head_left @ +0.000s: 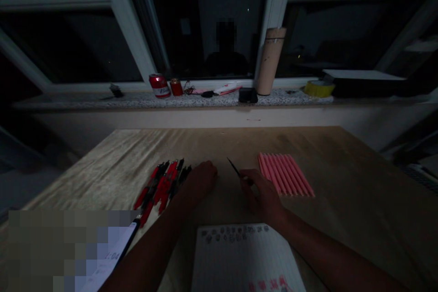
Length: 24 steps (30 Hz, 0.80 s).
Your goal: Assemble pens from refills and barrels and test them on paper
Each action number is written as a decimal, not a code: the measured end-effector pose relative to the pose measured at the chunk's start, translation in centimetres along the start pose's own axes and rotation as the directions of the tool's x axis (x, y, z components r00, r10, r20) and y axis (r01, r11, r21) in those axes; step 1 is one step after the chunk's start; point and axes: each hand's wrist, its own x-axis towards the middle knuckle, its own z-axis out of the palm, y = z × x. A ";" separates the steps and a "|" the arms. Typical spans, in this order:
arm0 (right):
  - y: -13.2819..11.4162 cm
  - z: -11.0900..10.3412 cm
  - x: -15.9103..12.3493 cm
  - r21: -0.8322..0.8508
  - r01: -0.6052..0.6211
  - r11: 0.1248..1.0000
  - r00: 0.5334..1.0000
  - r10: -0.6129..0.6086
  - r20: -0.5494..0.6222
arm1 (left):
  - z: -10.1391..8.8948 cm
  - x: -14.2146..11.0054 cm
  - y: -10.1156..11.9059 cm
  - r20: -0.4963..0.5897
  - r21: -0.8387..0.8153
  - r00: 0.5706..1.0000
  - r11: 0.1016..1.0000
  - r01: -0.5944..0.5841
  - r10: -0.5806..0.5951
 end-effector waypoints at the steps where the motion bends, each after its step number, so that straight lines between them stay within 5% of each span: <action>1: 0.0 0.0 0.0 0.000 0.000 1.000 1.000 0.000 0.003 | 0.0 0.0 0.0 -0.007 0.005 1.000 1.000 -0.009 0.009; 11: 0.1 0.1 0.1 -0.004 0.012 1.000 1.000 -0.012 0.006 | -0.1 0.2 0.1 0.037 -0.011 0.999 0.999 0.031 -0.031; 24: -0.1 0.0 0.2 -0.002 0.017 1.000 1.000 -0.017 0.006 | 0.5 -0.1 -0.6 -0.037 0.057 0.999 0.998 0.039 -0.037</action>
